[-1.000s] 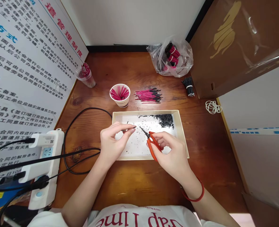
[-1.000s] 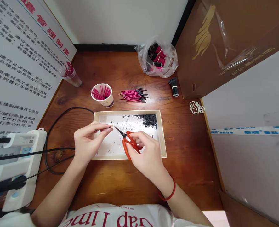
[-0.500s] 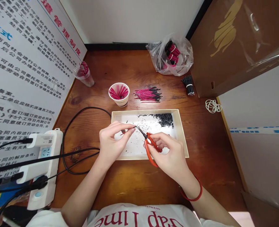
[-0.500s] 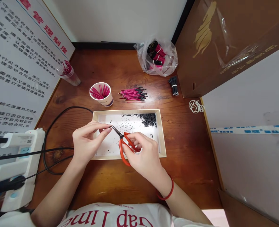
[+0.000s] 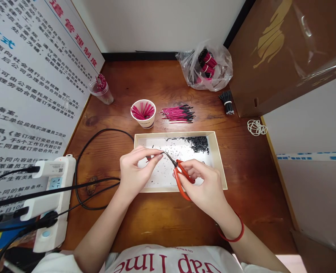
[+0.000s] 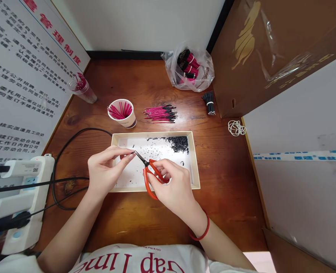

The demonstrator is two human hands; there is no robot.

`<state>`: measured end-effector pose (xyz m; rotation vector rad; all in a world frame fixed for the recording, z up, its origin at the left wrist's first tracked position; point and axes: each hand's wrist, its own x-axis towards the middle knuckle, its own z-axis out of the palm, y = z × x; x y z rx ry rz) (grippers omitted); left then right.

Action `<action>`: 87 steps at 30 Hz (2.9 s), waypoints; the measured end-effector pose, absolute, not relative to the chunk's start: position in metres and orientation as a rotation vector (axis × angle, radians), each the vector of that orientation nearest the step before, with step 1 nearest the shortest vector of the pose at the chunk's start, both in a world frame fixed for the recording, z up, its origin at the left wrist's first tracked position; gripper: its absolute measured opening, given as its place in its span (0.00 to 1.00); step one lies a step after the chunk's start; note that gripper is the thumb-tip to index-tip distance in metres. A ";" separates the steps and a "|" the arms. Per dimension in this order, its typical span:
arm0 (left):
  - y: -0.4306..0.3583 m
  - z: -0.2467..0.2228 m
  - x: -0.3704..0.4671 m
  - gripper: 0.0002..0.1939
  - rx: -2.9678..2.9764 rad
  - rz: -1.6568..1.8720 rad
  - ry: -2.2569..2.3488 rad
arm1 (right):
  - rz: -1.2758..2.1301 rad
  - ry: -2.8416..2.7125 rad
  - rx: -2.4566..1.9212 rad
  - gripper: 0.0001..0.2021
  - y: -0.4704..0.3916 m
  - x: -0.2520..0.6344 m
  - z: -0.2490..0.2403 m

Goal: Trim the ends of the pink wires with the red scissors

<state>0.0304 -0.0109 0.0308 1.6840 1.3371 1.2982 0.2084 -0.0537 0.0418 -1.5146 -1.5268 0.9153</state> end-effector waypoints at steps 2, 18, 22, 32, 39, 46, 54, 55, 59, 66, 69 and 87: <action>-0.011 0.031 0.030 0.06 1.683 1.295 1.341 | 0.920 -1.523 -1.519 0.02 -0.053 0.209 0.042; -0.011 0.030 0.031 0.06 1.646 1.301 1.353 | 0.911 -1.546 -1.516 0.03 -0.053 0.209 0.044; -0.011 0.031 0.031 0.06 1.637 1.297 1.355 | 0.872 -1.555 -1.508 0.04 -0.054 0.210 0.044; -0.010 0.031 0.031 0.06 1.655 1.290 1.335 | 0.831 -1.582 -1.528 0.03 -0.053 0.209 0.047; -0.010 0.030 0.030 0.06 1.688 1.278 1.335 | 0.842 -1.585 -1.543 0.02 -0.051 0.207 0.048; -0.010 0.030 0.030 0.07 1.683 1.288 1.320 | 0.840 -1.585 -1.524 0.02 -0.052 0.208 0.047; -0.010 0.031 0.030 0.06 1.670 1.267 1.330 | 0.871 -1.570 -1.536 0.03 -0.052 0.209 0.046; -0.010 0.031 0.030 0.06 1.667 1.266 1.325 | 0.882 -1.568 -1.532 0.03 -0.052 0.209 0.046; -0.010 0.032 0.030 0.07 1.663 1.260 1.316 | 0.899 -1.569 -1.519 0.03 -0.052 0.210 0.045; -0.010 0.033 0.030 0.08 1.677 1.259 1.319 | 0.850 -1.573 -1.518 0.04 -0.053 0.211 0.044; -0.009 0.034 0.030 0.07 1.673 1.253 1.324 | 0.822 -1.582 -1.532 0.04 -0.053 0.210 0.045; -0.010 0.031 0.030 0.08 1.729 1.282 1.309 | 0.837 -1.564 -1.526 0.02 -0.053 0.208 0.044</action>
